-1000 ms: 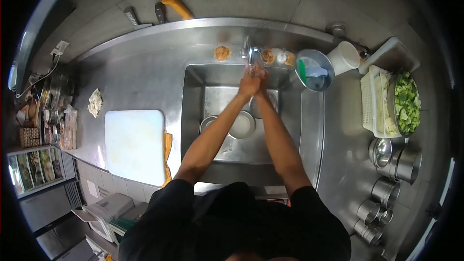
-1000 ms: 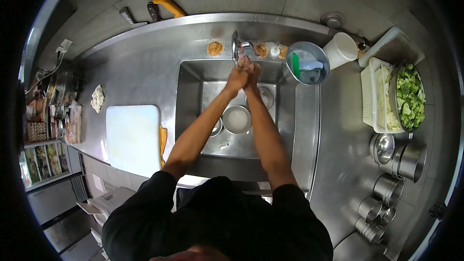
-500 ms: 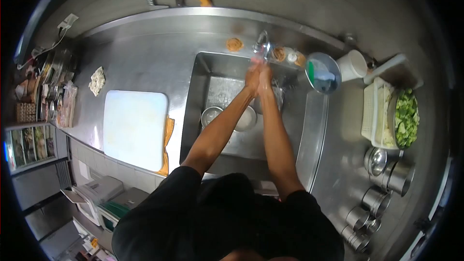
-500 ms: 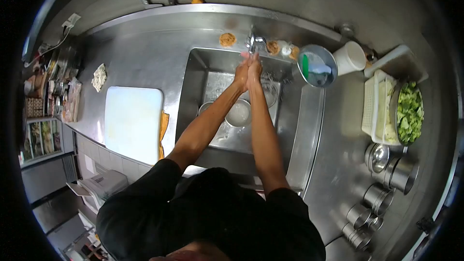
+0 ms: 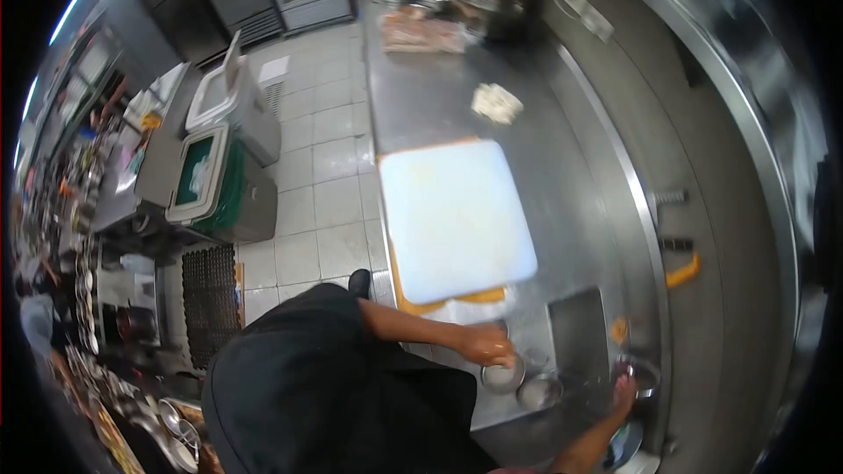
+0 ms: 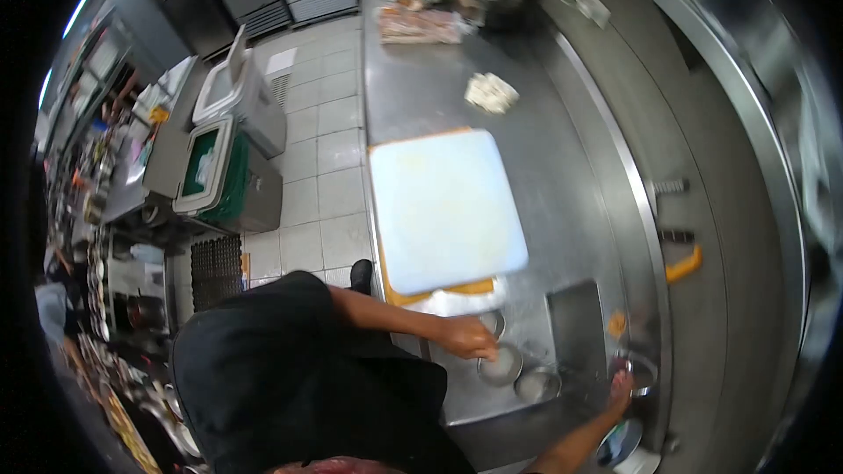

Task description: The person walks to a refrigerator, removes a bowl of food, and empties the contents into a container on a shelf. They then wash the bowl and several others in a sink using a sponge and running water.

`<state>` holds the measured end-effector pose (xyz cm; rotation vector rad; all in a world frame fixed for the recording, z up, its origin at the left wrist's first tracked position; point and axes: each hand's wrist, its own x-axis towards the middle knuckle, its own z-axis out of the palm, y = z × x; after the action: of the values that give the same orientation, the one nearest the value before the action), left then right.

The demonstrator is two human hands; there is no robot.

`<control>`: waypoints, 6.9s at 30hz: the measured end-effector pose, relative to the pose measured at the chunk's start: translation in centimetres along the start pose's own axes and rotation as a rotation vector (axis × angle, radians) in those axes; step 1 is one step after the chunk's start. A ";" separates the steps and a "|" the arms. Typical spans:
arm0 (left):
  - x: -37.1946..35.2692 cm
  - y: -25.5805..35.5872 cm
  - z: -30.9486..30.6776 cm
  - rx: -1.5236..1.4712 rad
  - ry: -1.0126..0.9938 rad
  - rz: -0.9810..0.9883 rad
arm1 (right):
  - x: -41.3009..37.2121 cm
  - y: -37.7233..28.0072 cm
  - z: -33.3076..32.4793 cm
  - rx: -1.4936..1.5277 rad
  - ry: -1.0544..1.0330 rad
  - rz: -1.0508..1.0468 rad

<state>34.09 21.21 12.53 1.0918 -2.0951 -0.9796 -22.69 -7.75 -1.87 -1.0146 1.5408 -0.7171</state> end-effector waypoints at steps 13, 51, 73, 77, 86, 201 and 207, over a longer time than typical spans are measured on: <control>-42.8 -15.4 -36.5 0.459 0.939 -0.937 | -21.7 -9.9 50.3 0.276 0.589 -0.230; -83.0 -61.7 -90.8 -0.121 1.251 -1.254 | -2.5 -25.0 164.3 -1.333 -0.601 -0.664; -101.8 -86.4 -98.3 -1.206 1.662 -1.612 | 6.7 -57.3 236.3 -1.052 -1.224 -0.341; -105.8 -92.1 -95.9 -0.909 1.463 -1.365 | 8.2 -53.7 241.8 -0.938 -1.269 -0.392; -119.9 -96.2 -128.8 -0.916 2.134 -1.389 | 0.8 -53.8 253.4 -1.098 -1.059 -0.059; -164.0 -93.0 -155.9 -0.411 2.254 -1.170 | -50.1 -42.1 302.1 -0.631 -1.614 -0.241; -178.1 -85.0 -159.1 -0.836 2.550 -0.845 | -80.0 -45.1 312.6 -0.561 -1.994 0.061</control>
<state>279.25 85.21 6.47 1.1818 0.7799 -0.0209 294.29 67.07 6.67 -1.2799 -0.0917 0.8070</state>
